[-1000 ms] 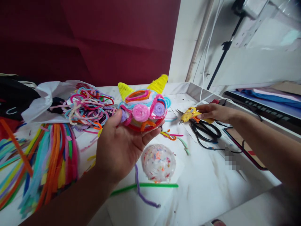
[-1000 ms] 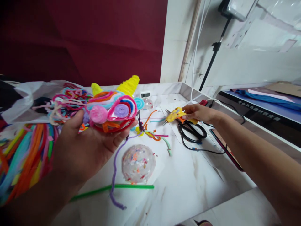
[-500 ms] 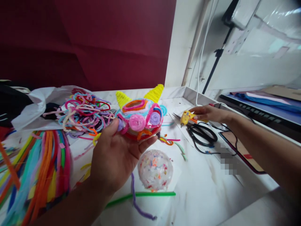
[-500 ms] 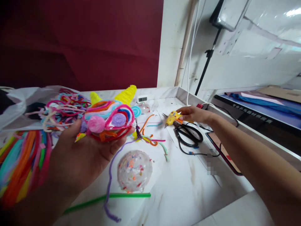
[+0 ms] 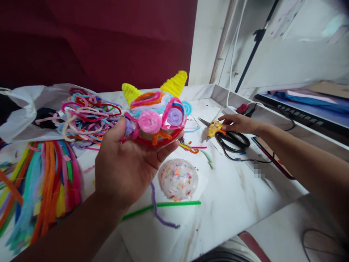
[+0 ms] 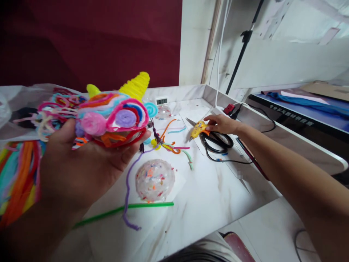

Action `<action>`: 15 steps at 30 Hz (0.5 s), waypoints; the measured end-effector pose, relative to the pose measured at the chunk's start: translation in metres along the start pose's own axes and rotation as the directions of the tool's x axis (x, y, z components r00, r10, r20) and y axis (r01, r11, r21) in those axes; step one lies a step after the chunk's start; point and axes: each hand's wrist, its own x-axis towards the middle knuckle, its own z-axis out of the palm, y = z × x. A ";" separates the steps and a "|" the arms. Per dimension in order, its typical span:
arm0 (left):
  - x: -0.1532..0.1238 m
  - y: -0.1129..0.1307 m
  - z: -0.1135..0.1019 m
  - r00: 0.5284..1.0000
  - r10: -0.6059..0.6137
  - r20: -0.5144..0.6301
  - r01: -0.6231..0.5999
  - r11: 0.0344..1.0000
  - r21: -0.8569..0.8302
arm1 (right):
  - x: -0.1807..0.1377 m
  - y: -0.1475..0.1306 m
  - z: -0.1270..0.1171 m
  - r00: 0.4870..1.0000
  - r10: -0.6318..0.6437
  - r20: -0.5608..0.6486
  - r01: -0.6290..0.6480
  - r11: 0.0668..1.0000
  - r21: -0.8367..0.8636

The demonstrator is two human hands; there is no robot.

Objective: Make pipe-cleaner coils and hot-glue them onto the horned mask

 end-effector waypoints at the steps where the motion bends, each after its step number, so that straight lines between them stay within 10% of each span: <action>1: 0.000 0.000 0.001 1.000 0.006 0.006 -0.006 1.000 0.007 | -0.002 -0.002 0.000 1.000 -0.009 -0.009 0.009 0.999 -0.032; 10: 0.000 -0.001 0.001 0.999 -0.033 -0.005 0.033 0.998 -0.049 | -0.068 -0.082 0.016 0.960 -0.219 -0.174 0.179 0.959 -0.220; 15: 0.001 -0.003 0.002 0.998 -0.060 -0.022 0.057 0.993 -0.100 | -0.102 -0.120 0.068 0.912 -0.410 -0.007 0.411 0.912 0.006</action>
